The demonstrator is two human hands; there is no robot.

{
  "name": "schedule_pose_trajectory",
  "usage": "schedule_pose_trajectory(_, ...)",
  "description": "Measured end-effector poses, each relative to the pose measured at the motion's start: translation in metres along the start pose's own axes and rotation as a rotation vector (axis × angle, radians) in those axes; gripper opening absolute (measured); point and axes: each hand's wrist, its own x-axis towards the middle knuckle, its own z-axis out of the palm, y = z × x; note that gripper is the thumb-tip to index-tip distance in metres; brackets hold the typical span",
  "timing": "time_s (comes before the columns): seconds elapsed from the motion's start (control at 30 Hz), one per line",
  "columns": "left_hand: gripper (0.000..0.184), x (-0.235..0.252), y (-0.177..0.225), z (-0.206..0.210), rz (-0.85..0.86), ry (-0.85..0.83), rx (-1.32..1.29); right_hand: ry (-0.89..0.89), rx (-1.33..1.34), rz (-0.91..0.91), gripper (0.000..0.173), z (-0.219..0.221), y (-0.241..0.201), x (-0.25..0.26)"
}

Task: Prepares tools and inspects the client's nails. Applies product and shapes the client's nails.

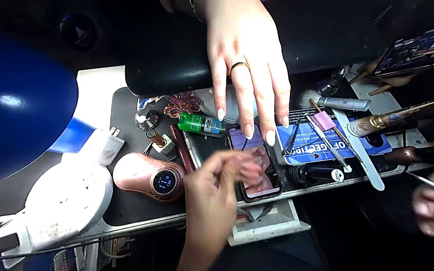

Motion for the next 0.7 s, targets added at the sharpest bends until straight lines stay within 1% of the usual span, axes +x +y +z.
schedule_pose_trajectory(0.07, 0.020, 0.021, -0.006, 0.000, -0.044, 0.006, -0.145, 0.113, -0.159, -0.035, 0.014, 0.012, 0.018, 0.005)
schedule_pose_trajectory(0.13, 0.025, 0.039, -0.006, 0.004, -0.116, -0.023, -0.423, 0.202, -0.260, -0.085, 0.010, 0.026, 0.033, 0.011)
schedule_pose_trajectory(0.2, 0.027, 0.049, -0.003, 0.009, -0.151, -0.056, -0.674, 0.249, -0.275, -0.095, 0.007, 0.035, 0.043, 0.014)
schedule_pose_trajectory(0.27, 0.025, 0.053, 0.000, 0.012, -0.162, -0.081, -0.787, 0.267, -0.287, -0.083, 0.008, 0.039, 0.050, 0.014)
schedule_pose_trajectory(0.37, 0.024, 0.054, 0.002, 0.014, -0.161, -0.097, -0.830, 0.267, -0.288, -0.070, 0.009, 0.041, 0.054, 0.015)
schedule_pose_trajectory(0.7, 0.023, 0.055, 0.001, 0.011, -0.144, -0.106, -0.776, 0.230, -0.323, -0.083, 0.010, 0.044, 0.058, 0.018)
